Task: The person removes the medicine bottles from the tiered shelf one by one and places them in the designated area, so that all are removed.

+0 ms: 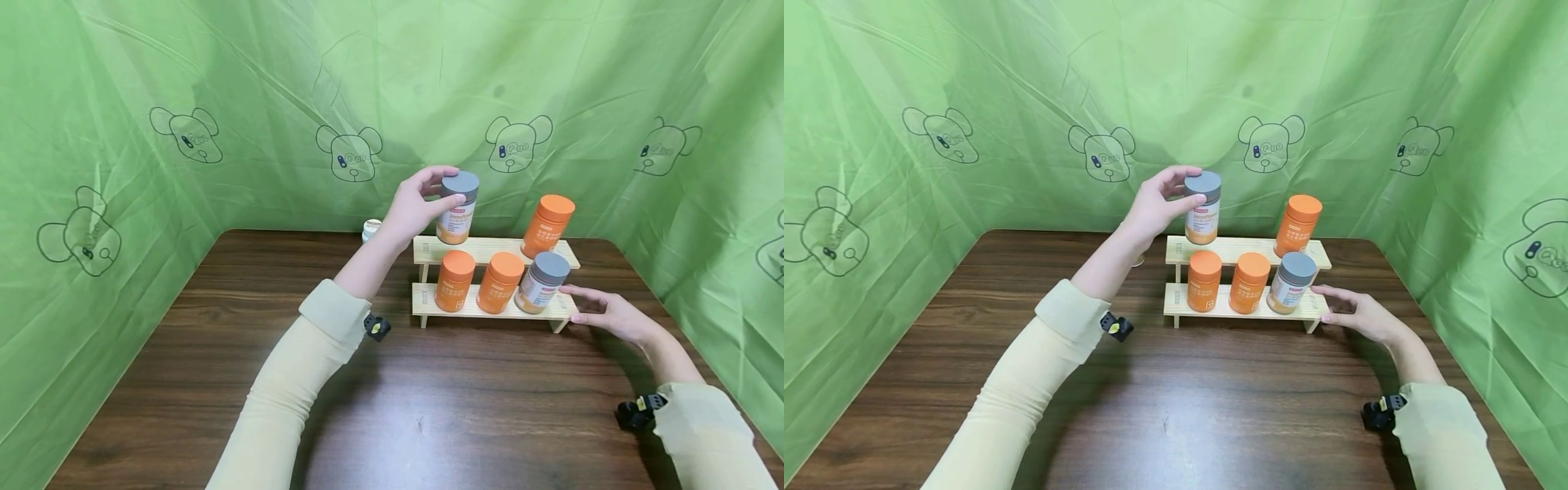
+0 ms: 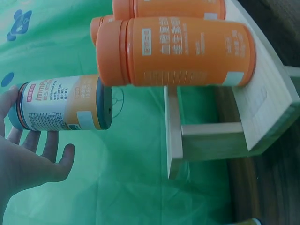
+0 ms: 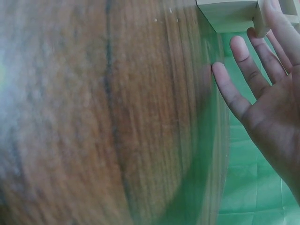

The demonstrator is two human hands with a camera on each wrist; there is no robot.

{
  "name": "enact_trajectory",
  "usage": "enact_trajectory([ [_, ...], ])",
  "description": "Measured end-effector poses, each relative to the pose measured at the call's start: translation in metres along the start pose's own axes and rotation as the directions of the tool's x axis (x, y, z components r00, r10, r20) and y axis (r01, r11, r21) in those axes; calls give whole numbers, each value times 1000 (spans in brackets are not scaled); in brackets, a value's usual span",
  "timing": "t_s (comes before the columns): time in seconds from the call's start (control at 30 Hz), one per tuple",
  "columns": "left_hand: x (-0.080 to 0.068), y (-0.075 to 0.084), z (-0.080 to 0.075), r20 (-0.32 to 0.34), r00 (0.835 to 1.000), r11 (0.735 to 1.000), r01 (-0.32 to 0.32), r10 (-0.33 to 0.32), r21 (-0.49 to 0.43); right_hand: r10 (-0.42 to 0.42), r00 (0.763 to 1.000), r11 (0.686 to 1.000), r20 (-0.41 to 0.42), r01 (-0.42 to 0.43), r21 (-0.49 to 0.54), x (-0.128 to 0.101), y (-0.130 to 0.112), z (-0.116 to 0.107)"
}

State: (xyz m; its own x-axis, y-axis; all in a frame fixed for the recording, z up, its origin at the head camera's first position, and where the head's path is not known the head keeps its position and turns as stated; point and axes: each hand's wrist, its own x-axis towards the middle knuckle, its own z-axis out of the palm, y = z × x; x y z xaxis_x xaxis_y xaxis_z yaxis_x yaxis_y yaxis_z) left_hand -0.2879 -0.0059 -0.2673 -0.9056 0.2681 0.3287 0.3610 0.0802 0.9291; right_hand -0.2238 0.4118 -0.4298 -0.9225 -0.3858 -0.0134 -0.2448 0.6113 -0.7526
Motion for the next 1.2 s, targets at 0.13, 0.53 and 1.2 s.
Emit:
enact_trajectory([
  [0.13,-3,-1,-10,-10,1000,1000,-11,12,14,-6,1000,1000,-3,6,-3,0,1,0],
  [0.53,-27,22,-39,-50,999,999,-8,10,43,3,1000,1000,-7,-3,-19,1,1,-1],
  [1.2,-28,-17,-90,-126,986,994,-112,110,-3,3,1000,1000,3,-3,22,0,1,-1],
])
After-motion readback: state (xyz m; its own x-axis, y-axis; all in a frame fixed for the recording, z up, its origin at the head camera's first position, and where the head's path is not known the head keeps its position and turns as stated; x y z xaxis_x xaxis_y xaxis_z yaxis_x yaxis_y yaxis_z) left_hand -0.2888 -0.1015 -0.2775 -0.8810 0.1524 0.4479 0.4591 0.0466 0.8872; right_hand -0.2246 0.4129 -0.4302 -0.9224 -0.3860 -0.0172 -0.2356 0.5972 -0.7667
